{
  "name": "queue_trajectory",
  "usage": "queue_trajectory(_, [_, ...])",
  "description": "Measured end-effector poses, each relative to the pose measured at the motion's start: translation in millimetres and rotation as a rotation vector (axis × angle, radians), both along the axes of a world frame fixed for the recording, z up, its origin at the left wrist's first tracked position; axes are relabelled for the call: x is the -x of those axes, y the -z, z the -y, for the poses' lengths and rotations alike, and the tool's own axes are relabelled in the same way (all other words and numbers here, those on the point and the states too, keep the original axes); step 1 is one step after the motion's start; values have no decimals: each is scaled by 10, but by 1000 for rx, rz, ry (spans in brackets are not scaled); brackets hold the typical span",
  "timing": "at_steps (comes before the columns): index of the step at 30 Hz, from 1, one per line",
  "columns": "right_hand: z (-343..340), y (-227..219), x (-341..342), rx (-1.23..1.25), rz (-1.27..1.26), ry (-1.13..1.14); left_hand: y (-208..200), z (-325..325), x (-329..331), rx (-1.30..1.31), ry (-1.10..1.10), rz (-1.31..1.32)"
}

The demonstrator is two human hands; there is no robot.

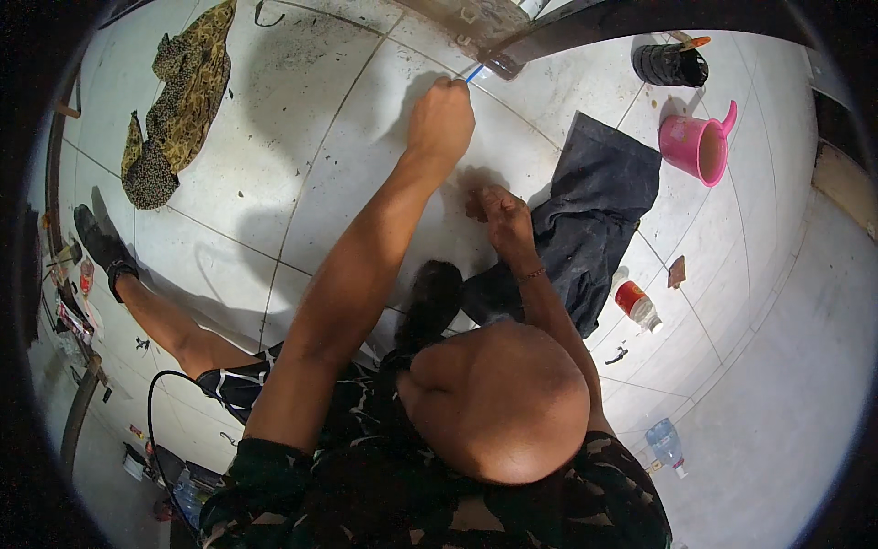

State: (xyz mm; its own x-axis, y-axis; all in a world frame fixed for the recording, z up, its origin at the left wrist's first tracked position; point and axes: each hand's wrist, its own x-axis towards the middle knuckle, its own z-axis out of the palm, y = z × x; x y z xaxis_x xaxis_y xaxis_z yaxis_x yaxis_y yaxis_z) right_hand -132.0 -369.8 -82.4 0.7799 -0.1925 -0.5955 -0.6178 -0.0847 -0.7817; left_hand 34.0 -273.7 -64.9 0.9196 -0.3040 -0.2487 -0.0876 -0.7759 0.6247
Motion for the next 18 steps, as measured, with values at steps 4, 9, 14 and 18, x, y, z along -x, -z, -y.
queue_trajectory(4, [10,11,17,-26,-17,18,58,10,30,12,1,17])
queue_trajectory(9, [-6,-31,-12,-15,-22,5,34,-4,37,-45,-21,-11])
queue_trajectory(14, [-32,-55,-24,21,4,12,-23,48,19,-34,-1,-12])
queue_trajectory(18, [-47,-69,-36,18,-8,7,-121,130,77,-19,2,5])
